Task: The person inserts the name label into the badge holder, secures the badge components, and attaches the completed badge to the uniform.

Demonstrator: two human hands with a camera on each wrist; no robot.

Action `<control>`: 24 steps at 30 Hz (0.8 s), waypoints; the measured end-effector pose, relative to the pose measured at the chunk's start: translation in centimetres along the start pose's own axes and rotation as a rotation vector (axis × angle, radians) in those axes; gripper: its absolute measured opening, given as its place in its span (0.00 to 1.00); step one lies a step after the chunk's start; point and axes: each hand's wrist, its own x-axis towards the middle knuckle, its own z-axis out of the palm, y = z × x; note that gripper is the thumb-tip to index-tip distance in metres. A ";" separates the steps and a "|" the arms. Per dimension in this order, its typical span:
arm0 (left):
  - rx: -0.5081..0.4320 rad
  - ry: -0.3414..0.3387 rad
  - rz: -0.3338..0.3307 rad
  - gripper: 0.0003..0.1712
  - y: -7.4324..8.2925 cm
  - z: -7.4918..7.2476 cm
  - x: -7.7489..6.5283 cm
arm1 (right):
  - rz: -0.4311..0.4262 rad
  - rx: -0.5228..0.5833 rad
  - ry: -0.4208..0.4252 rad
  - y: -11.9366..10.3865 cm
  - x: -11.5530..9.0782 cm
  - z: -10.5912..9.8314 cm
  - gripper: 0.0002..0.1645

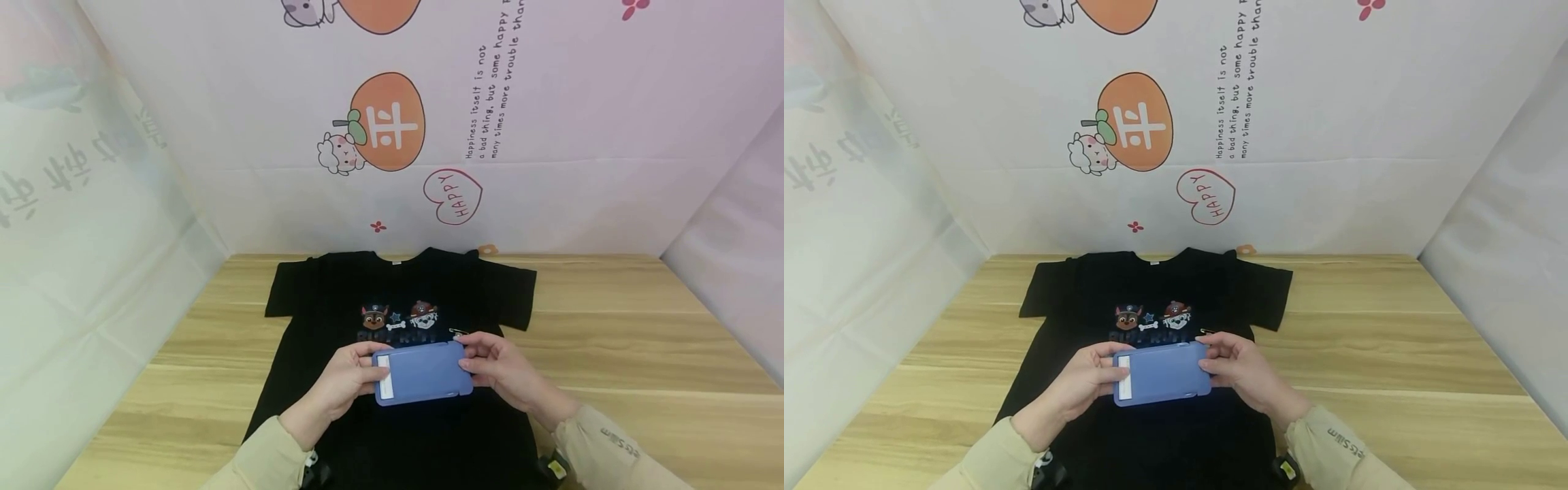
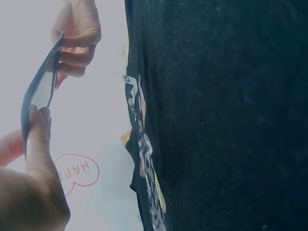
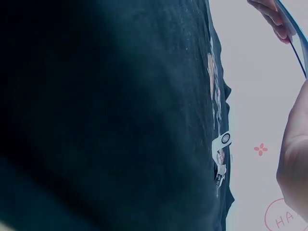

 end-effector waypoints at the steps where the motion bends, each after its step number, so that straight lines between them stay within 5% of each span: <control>1: 0.003 0.002 0.001 0.21 0.0 0.0 0.0 | -0.001 0.000 0.001 0.0 0.0 0.0 0.14; 24: -0.082 -0.107 0.008 0.24 0.1 -0.4 0.2 | 0.012 0.018 0.022 0.0 0.3 0.2 0.15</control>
